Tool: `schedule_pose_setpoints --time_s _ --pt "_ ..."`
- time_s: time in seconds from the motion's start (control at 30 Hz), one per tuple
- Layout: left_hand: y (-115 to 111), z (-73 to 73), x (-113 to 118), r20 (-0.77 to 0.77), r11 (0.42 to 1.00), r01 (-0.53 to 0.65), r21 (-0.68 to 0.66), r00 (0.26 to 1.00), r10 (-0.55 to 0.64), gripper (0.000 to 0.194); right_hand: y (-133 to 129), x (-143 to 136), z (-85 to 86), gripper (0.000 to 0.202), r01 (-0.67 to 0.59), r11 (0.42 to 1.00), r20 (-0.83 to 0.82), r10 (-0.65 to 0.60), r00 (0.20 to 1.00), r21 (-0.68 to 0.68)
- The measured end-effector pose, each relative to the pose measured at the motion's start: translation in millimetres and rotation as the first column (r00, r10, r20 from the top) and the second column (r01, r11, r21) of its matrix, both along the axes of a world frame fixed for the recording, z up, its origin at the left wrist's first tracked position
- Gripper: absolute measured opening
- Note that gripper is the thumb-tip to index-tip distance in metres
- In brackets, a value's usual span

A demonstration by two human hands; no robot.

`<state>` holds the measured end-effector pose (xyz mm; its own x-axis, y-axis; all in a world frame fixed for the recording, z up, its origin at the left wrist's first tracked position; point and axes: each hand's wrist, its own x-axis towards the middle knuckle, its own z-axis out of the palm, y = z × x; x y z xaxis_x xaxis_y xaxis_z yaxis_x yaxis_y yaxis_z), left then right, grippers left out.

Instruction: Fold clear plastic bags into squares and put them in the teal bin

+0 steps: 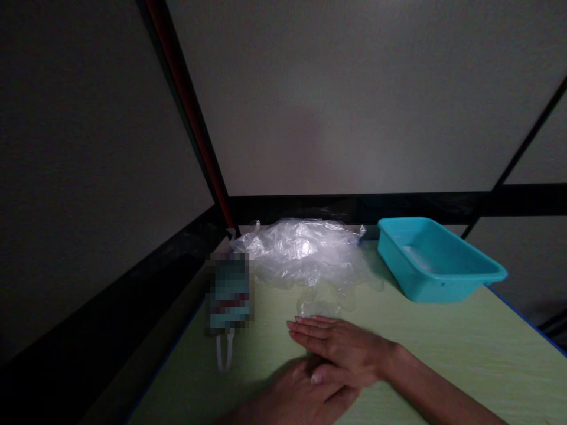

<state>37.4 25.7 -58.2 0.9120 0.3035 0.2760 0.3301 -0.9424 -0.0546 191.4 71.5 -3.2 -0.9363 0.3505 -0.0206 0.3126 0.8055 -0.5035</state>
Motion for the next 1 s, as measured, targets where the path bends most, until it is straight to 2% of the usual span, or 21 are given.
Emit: schedule_pose_setpoints --time_s 0.2,0.43,0.8,1.0 --pt "-0.9 5.5 -4.1 -0.037 0.997 0.011 -0.076 0.999 -0.014 0.049 15.7 -4.7 -7.4 0.059 0.020 0.994 0.025 -0.023 0.999 0.111" --pt "0.3 16.0 -6.0 -0.047 0.999 0.032 0.026 0.998 -0.031 0.044 27.5 -7.7 -15.6 0.060 0.041 0.982 0.010 -0.044 0.999 0.182" --pt "0.3 12.0 -4.6 0.005 0.994 0.018 0.104 1.000 -0.019 0.036 30.2 -9.2 -16.8 0.063 0.047 0.971 0.021 -0.054 0.998 0.236" --pt "-0.1 10.6 -4.1 0.000 0.997 0.018 0.068 1.000 -0.018 0.035 30.7 -9.4 -17.4 0.064 0.050 0.971 0.010 -0.054 0.999 0.233"
